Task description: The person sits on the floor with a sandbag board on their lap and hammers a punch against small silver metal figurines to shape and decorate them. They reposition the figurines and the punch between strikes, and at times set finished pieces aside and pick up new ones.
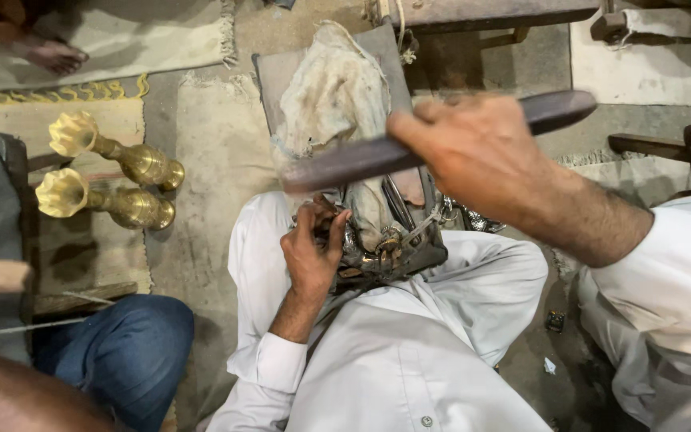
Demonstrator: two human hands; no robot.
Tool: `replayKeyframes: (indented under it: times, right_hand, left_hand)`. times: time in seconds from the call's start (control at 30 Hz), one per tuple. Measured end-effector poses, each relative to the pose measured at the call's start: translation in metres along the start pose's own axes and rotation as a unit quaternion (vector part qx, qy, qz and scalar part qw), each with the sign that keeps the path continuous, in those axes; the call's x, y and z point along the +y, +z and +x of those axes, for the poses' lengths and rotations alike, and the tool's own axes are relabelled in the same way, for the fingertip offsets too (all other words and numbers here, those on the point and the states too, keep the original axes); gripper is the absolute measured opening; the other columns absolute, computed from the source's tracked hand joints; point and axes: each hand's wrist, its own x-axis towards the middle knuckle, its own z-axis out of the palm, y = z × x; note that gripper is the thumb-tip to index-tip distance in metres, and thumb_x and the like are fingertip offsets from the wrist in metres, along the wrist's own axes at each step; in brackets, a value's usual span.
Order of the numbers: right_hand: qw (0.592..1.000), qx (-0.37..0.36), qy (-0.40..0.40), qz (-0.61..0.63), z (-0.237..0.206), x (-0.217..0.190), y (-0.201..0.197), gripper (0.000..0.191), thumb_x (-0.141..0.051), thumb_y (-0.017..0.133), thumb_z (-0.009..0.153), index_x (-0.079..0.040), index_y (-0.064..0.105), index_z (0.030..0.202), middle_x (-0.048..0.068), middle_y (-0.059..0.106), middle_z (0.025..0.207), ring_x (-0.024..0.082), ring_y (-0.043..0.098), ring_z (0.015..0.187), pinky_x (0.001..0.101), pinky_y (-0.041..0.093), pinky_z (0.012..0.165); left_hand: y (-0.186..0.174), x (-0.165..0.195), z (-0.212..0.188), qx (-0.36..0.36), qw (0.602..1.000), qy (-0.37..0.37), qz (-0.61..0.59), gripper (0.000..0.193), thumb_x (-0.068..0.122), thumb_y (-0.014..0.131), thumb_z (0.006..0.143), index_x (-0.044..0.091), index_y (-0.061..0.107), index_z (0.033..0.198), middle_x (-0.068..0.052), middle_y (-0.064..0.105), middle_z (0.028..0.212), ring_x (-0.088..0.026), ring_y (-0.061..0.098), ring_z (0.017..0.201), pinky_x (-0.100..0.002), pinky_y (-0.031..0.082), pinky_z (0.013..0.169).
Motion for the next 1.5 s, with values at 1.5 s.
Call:
replayKeyframes:
  times: [1.5]
  right_hand:
    - [0.988,-0.073,0.135,0.01,-0.066,0.029,0.044,0.042,-0.014,0.08,0.077,-0.018,0.067,0.117,0.005,0.071,0.094,0.028,0.071,0.087,0.0424,0.055,0.069]
  left_hand:
    - [-0.011,0.016,0.039,-0.191,0.977,0.087,0.046,0.031,0.006,0.079,0.088,0.009,0.068,0.118,-0.017,0.073,0.087,-0.035,0.073,0.075,-0.044,0.053,0.061]
